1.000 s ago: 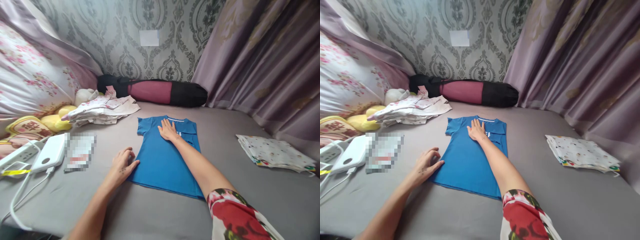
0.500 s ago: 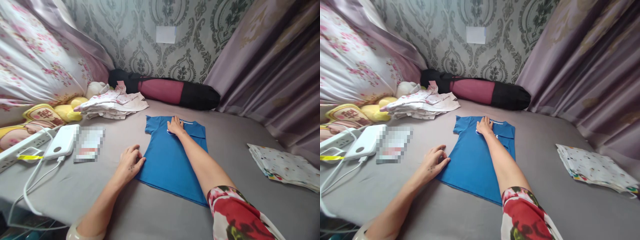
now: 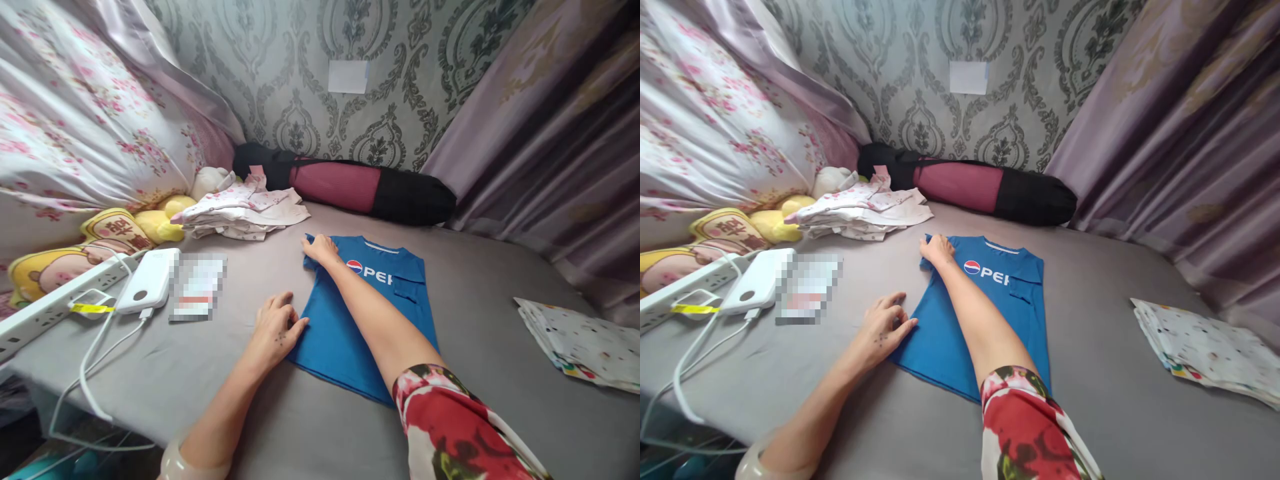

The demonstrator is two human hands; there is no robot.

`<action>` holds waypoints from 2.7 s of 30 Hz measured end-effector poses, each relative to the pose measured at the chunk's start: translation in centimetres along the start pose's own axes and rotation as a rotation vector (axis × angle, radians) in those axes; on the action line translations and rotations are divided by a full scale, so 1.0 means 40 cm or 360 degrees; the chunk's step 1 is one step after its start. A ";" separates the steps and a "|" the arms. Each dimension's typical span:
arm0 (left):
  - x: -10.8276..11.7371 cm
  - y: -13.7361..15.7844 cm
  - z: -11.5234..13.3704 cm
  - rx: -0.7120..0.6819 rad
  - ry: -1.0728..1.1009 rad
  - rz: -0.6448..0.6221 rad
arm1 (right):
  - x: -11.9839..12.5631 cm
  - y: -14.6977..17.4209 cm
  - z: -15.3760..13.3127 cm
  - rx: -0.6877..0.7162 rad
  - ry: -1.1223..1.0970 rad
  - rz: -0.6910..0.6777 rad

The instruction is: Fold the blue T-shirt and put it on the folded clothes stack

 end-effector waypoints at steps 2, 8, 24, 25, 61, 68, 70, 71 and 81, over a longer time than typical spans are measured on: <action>0.001 0.001 0.001 -0.0005 0.0000 0.0004 | -0.009 -0.003 -0.004 -0.0105 -0.0068 -0.0014; -0.006 0.002 -0.005 0.0006 -0.0026 -0.0034 | -0.022 -0.013 0.011 -0.0174 -0.0413 0.0030; 0.015 0.021 0.039 0.0032 0.0479 -0.0205 | 0.076 0.067 0.267 -0.0043 -0.1914 0.0213; 0.010 0.023 0.042 0.0048 0.0564 -0.0239 | 0.079 0.081 0.278 -0.0033 -0.1967 0.0206; 0.004 0.024 0.076 -0.0044 0.0771 -0.0108 | 0.109 0.183 0.478 -0.0351 -0.0899 0.0292; 0.009 0.031 0.129 -0.0517 0.0261 -0.0003 | 0.128 0.209 0.294 0.0041 0.0240 0.0380; -0.008 0.038 0.150 -0.0690 0.0151 -0.0059 | 0.075 0.202 0.228 0.0238 0.0301 0.0189; -0.019 0.041 0.156 -0.0752 0.0100 -0.0088 | 0.051 0.197 0.205 0.0286 0.0313 0.0126; -0.081 0.049 0.162 -0.0918 -0.0136 -0.0347 | -0.021 0.076 0.212 0.0089 0.0268 -0.0089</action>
Point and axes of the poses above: each hand's wrist, its own y-axis away from the middle knuckle, its own x-axis out of the back of the hand, z = x × y, the point moved 8 cm from there along -y, towards the middle knuckle, and after that the axes turned 10 degrees about -z, right-handed, at the moved point
